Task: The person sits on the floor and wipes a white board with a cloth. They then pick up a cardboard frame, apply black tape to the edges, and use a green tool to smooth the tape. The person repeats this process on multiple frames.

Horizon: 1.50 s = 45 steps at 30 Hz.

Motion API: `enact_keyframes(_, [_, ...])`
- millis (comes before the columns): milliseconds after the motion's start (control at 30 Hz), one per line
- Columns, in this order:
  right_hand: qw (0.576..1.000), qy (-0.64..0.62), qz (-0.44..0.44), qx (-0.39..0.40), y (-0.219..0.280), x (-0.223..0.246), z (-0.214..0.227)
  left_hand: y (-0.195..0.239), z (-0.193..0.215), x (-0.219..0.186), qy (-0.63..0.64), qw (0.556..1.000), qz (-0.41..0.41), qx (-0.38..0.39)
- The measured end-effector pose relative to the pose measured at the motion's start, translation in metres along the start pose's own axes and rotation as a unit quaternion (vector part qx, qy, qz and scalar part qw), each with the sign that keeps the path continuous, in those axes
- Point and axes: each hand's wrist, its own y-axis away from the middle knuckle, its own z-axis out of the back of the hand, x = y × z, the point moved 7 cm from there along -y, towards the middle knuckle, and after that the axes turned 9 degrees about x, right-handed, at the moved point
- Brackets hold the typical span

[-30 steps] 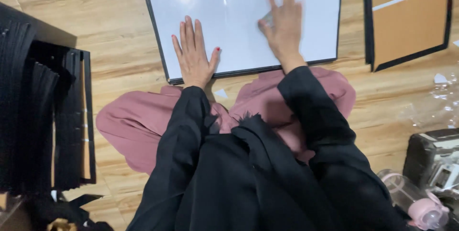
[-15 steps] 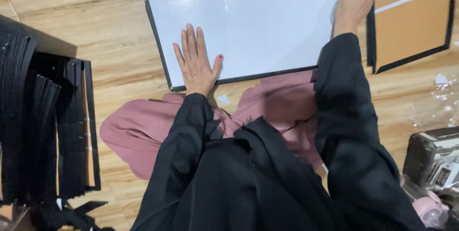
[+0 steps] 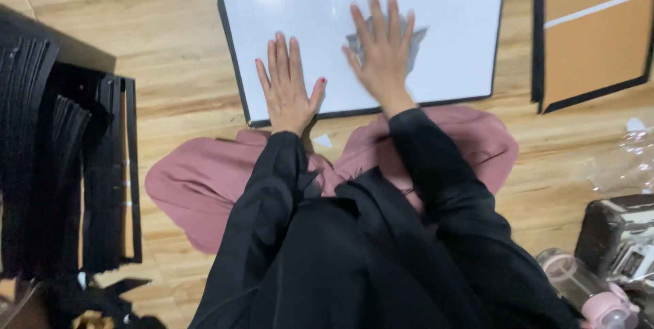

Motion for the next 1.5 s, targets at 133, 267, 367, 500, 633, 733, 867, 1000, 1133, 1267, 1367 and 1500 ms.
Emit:
enact_keyframes(133, [0.999, -0.014, 0.009, -0.029, -0.028, -0.034, -0.004, -0.004, -0.004, 0.0, -0.012, 1.0, 0.007, 0.005])
enact_keyframes(267, [0.961, -0.075, -0.09, -0.25, -0.058, -0.149, -0.028, -0.003, -0.007, 0.0, 0.015, 1.0, -0.002, -0.007])
enact_keyframes(367, [0.947, -0.025, -0.121, -0.297, -0.062, -0.187, 0.009, 0.0, 0.0, 0.0, 0.057, 0.997, -0.016, -0.044])
enact_keyframes(500, [0.944, -0.053, -0.113, -0.304, -0.053, -0.181, 0.031, 0.0, -0.003, -0.002, 0.034, 0.999, -0.013, -0.036])
enact_keyframes(633, [0.946, -0.093, -0.12, -0.285, -0.035, -0.181, 0.028, -0.005, -0.001, 0.002, 0.026, 0.999, 0.001, -0.036])
enact_keyframes(733, [0.943, -0.103, -0.164, -0.271, 0.009, -0.186, 0.014, 0.0, -0.003, 0.002, 0.053, 0.998, -0.008, -0.045])
enact_keyframes(867, [0.91, -0.116, -0.258, -0.302, 0.064, -0.219, -0.02, 0.002, 0.0, 0.0, 0.054, 0.996, -0.016, -0.072])
enact_keyframes(1000, [0.886, -0.067, -0.378, -0.261, 0.088, -0.267, -0.072, -0.003, -0.013, 0.006, 0.098, 0.991, -0.026, -0.088])
enact_keyframes(1133, [0.786, -0.173, -0.533, -0.261, 0.109, -0.329, -0.111, 0.001, -0.012, 0.017, 0.072, 0.997, -0.04, -0.005])
enact_keyframes(1267, [0.769, -0.247, -0.349, -0.475, 0.148, -0.237, 0.012, -0.005, -0.033, 0.063, 0.105, 0.994, 0.019, 0.03])
enact_keyframes(1367, [0.849, -0.224, -0.128, -0.462, 0.138, -0.147, 0.074, 0.008, -0.006, 0.069, 0.083, 0.986, 0.058, 0.135])
enact_keyframes(1500, [0.905, -0.265, -0.056, -0.327, 0.104, -0.077, 0.047, 0.008, 0.003, 0.056, 0.05, 0.993, 0.061, 0.083])
